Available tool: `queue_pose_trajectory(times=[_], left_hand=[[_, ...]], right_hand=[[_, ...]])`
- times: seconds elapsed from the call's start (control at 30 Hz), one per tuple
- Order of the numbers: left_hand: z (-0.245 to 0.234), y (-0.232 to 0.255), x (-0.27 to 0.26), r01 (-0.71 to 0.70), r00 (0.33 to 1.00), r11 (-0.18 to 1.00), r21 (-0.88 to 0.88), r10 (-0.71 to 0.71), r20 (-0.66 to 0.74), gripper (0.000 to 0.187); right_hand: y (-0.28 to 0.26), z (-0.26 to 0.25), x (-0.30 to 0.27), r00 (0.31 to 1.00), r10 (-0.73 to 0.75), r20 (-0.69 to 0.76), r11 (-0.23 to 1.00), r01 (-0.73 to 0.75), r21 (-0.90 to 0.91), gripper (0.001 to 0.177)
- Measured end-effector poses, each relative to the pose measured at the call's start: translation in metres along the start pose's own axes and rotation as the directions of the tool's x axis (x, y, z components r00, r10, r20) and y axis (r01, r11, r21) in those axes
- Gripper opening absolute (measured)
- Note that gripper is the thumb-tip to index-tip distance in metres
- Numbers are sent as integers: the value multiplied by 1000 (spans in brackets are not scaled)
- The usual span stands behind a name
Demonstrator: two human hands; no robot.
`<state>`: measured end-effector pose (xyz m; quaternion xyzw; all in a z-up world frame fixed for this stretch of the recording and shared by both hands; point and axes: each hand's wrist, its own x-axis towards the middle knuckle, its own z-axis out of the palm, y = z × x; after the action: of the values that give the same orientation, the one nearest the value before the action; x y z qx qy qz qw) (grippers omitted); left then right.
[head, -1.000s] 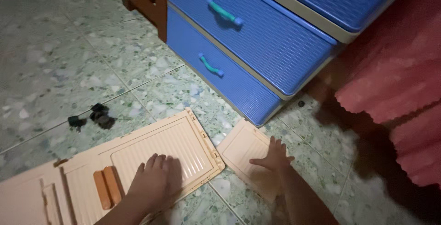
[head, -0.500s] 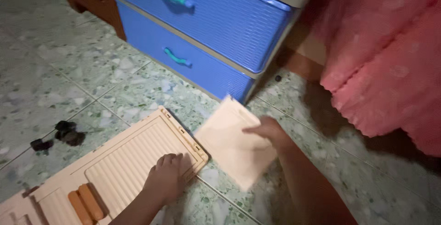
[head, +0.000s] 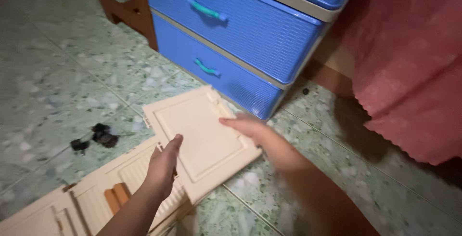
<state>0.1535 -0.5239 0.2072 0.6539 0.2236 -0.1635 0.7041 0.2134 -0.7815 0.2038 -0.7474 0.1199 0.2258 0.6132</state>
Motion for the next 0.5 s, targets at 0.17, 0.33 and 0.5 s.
queue_pose_trajectory(times=[0.17,0.33,0.5], left_hand=[[-24,10,-16,-144,989,986,-84,142,-26,25],[-34,14,-30,-158,987,982,-105,155,-37,26],[-35,11,-38,-128,991,991,-24,128,-33,27]], right_hand=[[41,51,17,976,-165,-144,941,113,-318,66],[58,76,12,874,-483,-48,824,435,-362,53],[59,76,-4,888,-459,33,683,376,-626,43]])
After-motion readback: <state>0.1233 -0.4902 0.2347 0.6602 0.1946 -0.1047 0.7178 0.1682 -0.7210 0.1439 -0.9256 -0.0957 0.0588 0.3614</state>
